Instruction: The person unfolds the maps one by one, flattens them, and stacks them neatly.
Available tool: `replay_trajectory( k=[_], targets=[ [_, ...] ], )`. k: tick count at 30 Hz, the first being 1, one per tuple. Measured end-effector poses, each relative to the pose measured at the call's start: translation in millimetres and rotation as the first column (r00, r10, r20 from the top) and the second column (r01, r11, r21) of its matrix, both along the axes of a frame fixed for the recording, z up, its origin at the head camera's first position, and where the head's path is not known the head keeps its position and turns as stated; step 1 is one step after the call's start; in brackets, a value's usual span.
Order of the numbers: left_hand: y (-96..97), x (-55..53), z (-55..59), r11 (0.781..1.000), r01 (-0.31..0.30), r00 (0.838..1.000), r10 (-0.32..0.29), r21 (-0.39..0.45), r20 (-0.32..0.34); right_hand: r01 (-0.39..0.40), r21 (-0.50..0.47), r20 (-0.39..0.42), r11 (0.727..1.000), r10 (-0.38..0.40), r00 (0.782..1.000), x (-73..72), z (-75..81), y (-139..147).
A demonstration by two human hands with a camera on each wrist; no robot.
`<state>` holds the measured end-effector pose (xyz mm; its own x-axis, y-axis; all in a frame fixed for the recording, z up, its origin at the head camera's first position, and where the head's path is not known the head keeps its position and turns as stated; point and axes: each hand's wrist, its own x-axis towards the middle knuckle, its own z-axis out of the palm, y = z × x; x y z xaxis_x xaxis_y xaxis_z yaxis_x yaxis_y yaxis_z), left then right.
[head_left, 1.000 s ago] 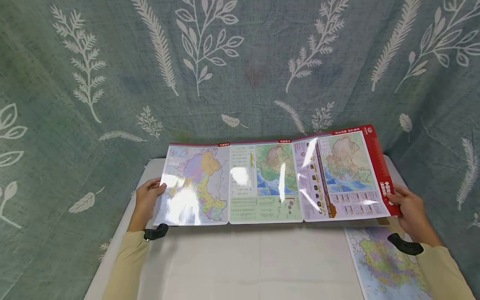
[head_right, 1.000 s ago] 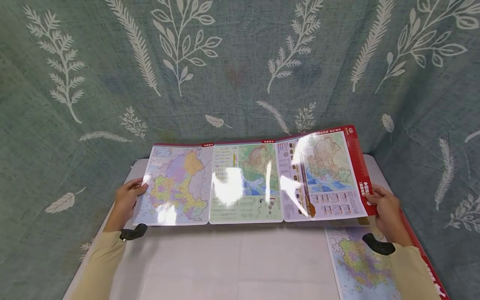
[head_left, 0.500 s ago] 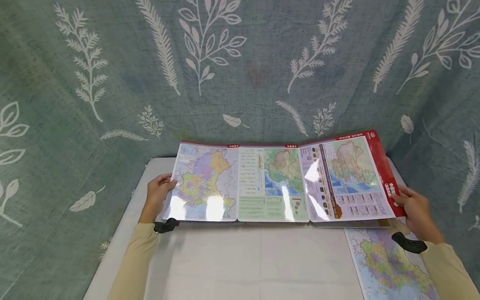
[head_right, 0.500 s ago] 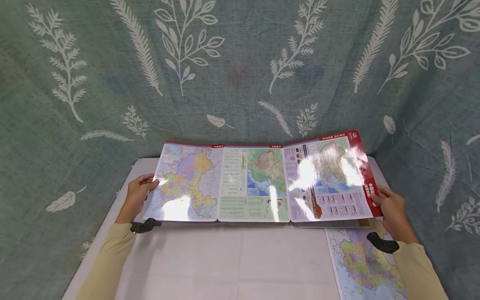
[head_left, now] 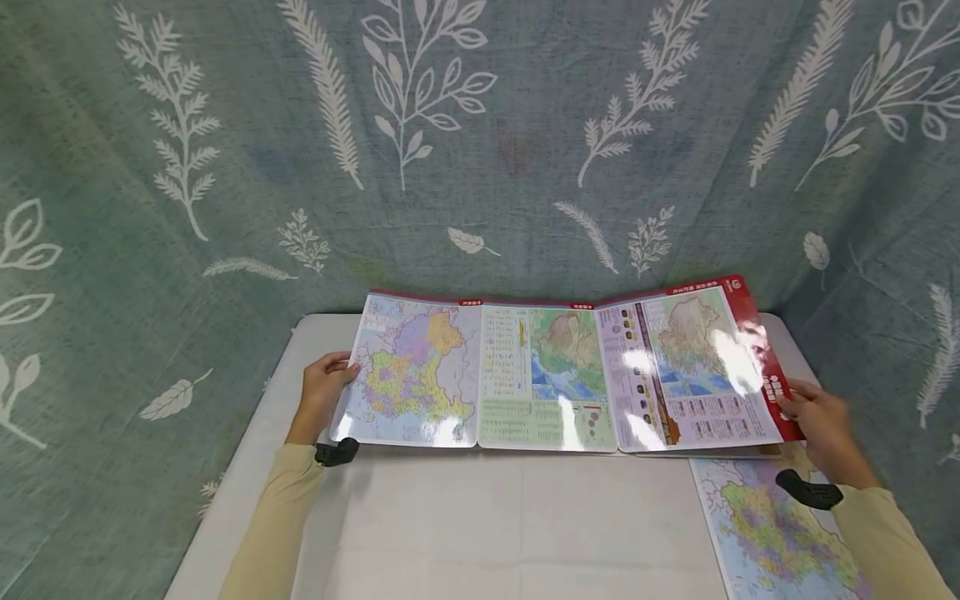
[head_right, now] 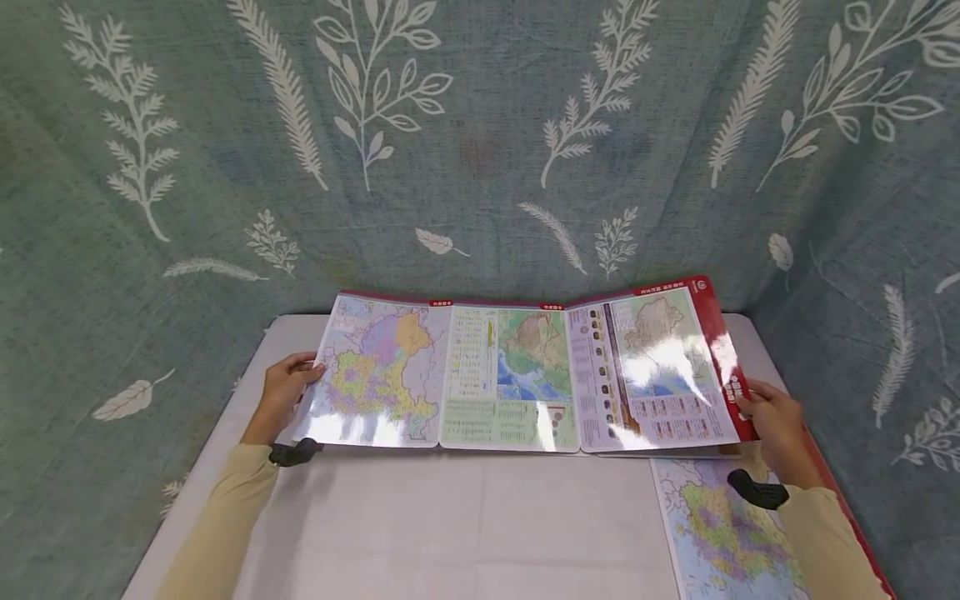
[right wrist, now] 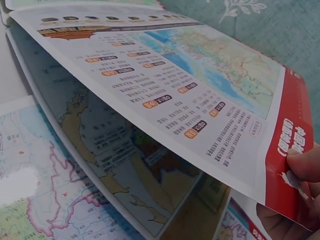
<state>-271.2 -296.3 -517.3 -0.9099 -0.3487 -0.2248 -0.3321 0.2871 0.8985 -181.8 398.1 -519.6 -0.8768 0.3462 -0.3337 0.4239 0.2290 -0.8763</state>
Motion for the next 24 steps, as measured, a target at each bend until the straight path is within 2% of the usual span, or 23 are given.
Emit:
replay_trajectory(
  k=[7,13,19,24],
  targets=[
    [3.5,-1.1,-10.3,0.999,0.03,0.999,-0.03,-0.012,0.015,0.048,0.078,-0.013,0.996,-0.047,0.999,-1.0,-15.2,1],
    [2.6,2.7,-19.4,0.998,0.047,0.997,-0.045,-0.042,0.057,-0.01,0.179,-0.032,0.984,0.016,0.999,5.2,-22.9,-2],
    [4.4,6.9,-26.1,0.984,0.096,0.992,-0.082,-0.152,0.095,-0.059,0.28,0.002,0.958,0.061,0.998,6.9,-32.6,-5],
    [11.1,11.9,-27.4,0.959,0.149,0.986,-0.124,-0.243,0.113,-0.102,0.367,0.021,0.924,0.102,0.995,2.4,-42.1,-12]
  ],
)
